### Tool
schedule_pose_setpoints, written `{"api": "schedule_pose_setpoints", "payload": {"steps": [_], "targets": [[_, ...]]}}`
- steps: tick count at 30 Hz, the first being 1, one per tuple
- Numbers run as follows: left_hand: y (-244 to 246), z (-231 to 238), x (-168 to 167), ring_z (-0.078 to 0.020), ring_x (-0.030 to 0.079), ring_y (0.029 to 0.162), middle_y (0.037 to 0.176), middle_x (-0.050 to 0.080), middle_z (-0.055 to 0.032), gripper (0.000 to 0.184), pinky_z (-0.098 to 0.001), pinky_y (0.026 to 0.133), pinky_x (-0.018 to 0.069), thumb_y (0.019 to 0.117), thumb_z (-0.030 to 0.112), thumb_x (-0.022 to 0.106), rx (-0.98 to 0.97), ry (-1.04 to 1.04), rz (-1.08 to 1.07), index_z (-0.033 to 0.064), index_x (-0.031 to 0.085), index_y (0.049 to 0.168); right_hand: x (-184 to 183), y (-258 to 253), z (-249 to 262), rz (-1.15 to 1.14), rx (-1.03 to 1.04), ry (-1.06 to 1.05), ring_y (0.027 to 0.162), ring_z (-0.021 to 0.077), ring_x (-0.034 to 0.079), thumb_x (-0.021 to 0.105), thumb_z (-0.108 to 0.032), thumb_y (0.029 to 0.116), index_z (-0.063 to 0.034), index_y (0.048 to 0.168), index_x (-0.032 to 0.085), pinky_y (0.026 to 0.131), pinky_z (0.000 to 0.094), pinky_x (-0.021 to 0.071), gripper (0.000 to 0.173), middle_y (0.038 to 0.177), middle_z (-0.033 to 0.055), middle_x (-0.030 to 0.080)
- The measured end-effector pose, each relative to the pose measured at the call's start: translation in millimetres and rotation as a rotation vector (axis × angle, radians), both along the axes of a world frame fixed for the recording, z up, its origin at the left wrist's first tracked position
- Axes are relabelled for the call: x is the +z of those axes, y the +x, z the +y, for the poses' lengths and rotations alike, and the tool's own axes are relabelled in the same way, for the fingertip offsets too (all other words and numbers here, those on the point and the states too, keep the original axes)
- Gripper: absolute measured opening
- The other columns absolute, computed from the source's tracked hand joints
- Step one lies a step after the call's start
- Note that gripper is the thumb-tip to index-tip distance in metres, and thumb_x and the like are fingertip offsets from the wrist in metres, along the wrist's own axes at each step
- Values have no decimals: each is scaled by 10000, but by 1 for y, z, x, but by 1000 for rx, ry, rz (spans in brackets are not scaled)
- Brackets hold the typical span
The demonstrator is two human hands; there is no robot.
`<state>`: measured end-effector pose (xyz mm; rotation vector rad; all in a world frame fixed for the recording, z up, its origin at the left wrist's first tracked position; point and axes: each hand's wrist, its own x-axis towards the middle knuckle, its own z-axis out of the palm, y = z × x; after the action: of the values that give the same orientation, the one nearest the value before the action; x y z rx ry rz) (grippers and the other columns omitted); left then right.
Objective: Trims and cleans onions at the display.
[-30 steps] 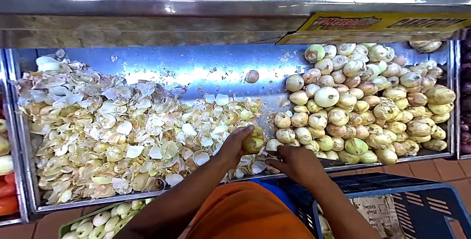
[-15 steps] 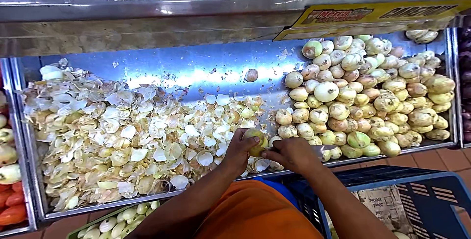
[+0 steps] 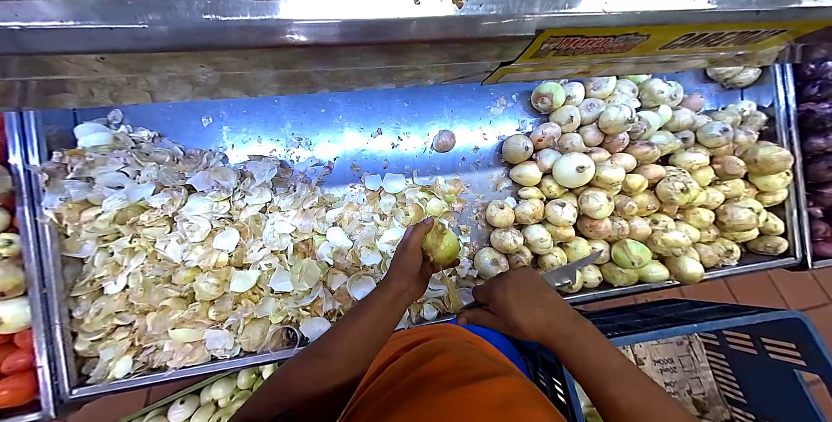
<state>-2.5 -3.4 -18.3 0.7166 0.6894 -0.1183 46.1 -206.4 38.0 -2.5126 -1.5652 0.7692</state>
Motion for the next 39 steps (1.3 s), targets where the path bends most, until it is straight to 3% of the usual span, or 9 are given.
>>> {"api": "schedule_pose_setpoints", "payload": {"steps": [6, 10, 13, 17, 23, 29, 33, 35, 39], "targets": [[1, 5, 0, -331, 672, 1022, 1225, 641, -178, 529, -516, 824, 576, 1044, 516, 461, -89, 13, 20, 126, 497, 1399, 3, 10, -9, 69, 4, -11, 619, 253, 612, 381, -789, 954, -112, 720, 586, 576, 488, 487, 744, 619, 59, 548], [-4, 10, -5, -282, 678, 972, 1141, 664, -152, 441, -475, 813, 575, 1025, 447, 521, -217, 66, -25, 130, 540, 1331, 7, 34, -16, 108, -139, 103, 621, 226, 615, 588, -767, 872, -122, 775, 654, 595, 502, 520, 656, 643, 34, 582], [-7, 8, -1, -216, 687, 902, 1066, 686, -120, 471, -388, 769, 581, 990, 495, 566, -304, 157, -93, 145, 556, 1305, 0, 45, -9, 16, -235, 134, 608, 173, 603, 563, -838, 829, -178, 807, 680, 588, 466, 517, 671, 638, -17, 582], [-8, 3, 4, -201, 679, 892, 1039, 683, -108, 456, -379, 762, 574, 971, 513, 589, -321, 181, -135, 142, 592, 1236, -9, 45, 3, 10, -249, 128, 588, 163, 576, 592, -857, 787, -171, 770, 632, 575, 439, 490, 688, 613, -23, 543], [-9, -6, 4, -213, 672, 799, 935, 671, -121, 456, -382, 677, 568, 979, 529, 591, -292, 238, -45, 99, 582, 1133, -28, 37, 5, -186, -109, 308, 489, 154, 548, 484, -861, 844, -160, 628, 561, 468, 399, 449, 737, 513, -20, 479], [-5, -18, -8, -253, 667, 660, 880, 672, -162, 488, -366, 496, 534, 989, 547, 588, -217, 225, 176, 80, 583, 1131, -37, 37, 6, -291, 20, 315, 475, 159, 558, 402, -763, 965, -162, 648, 570, 440, 381, 441, 699, 511, -14, 488], [8, -30, -30, -273, 663, 806, 990, 663, -168, 512, -438, 673, 568, 1032, 515, 479, 6, 39, 280, 58, 594, 1234, -40, 32, -1, -230, 114, 185, 513, 208, 599, 406, -771, 955, -143, 673, 596, 467, 432, 474, 714, 541, 19, 528], [22, -21, -37, -283, 661, 818, 1042, 658, -178, 570, -438, 676, 560, 1034, 568, 424, 78, -23, 308, 74, 563, 1282, -41, 19, -2, -144, 141, 109, 566, 256, 630, 387, -766, 964, -115, 707, 600, 512, 479, 496, 731, 584, 58, 562], [31, 5, -27, -300, 672, 918, 1162, 658, -175, 664, -461, 732, 565, 996, 661, 434, -185, 31, 173, 118, 545, 1362, -35, 29, -7, -30, -129, -57, 786, 316, 703, 580, -575, 993, -94, 947, 688, 694, 557, 562, 495, 824, 109, 689]]}}
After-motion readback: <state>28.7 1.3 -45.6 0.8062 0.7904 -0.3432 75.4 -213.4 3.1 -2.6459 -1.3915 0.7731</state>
